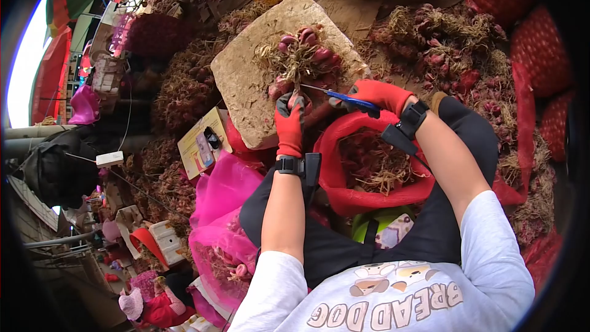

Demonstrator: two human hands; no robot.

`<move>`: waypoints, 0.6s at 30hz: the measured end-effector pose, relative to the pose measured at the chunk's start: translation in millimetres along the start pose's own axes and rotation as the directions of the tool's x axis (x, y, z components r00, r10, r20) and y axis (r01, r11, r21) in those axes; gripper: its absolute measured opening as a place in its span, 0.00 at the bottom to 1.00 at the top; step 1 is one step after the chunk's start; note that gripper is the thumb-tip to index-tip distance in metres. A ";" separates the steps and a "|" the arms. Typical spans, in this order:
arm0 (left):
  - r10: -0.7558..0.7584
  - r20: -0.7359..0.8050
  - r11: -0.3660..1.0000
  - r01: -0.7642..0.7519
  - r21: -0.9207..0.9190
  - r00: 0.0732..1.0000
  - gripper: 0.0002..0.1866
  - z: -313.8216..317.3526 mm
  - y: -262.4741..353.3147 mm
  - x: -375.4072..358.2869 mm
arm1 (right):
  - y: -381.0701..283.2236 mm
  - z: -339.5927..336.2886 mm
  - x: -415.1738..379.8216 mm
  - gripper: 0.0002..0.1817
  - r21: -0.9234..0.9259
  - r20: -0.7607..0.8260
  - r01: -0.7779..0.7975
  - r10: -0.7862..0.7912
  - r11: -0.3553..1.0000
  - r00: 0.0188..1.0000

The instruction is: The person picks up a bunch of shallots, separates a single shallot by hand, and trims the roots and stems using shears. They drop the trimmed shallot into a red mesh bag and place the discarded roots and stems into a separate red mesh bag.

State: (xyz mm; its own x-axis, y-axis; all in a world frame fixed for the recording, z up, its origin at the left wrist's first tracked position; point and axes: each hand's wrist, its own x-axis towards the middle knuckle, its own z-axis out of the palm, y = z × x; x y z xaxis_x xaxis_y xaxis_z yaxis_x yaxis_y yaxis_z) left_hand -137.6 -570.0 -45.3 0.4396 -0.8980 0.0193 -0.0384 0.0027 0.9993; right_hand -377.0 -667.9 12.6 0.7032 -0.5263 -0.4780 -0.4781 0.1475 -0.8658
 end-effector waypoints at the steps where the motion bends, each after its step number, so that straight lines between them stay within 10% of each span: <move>1: 0.011 -0.007 1.000 -0.011 0.021 1.000 0.13 0.3 1.4 -0.2 | -1.2 -0.7 -0.6 0.31 0.000 0.006 -0.003 0.004 1.000 1.000; 18: -0.242 0.169 0.963 0.215 0.161 0.955 0.12 2.7 38.9 -6.9 | -13.1 -10.1 -6.5 0.37 -0.747 -0.157 -0.040 -0.118 0.664 0.981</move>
State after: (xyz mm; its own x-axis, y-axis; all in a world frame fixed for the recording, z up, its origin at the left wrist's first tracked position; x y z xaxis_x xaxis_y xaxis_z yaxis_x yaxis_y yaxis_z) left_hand -144.5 -564.8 -6.6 0.2773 -0.9331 -0.2290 -0.0870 -0.2617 0.9612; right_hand -380.6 -674.9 28.6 0.6633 -0.6650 -0.3432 -0.7383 -0.5064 -0.4455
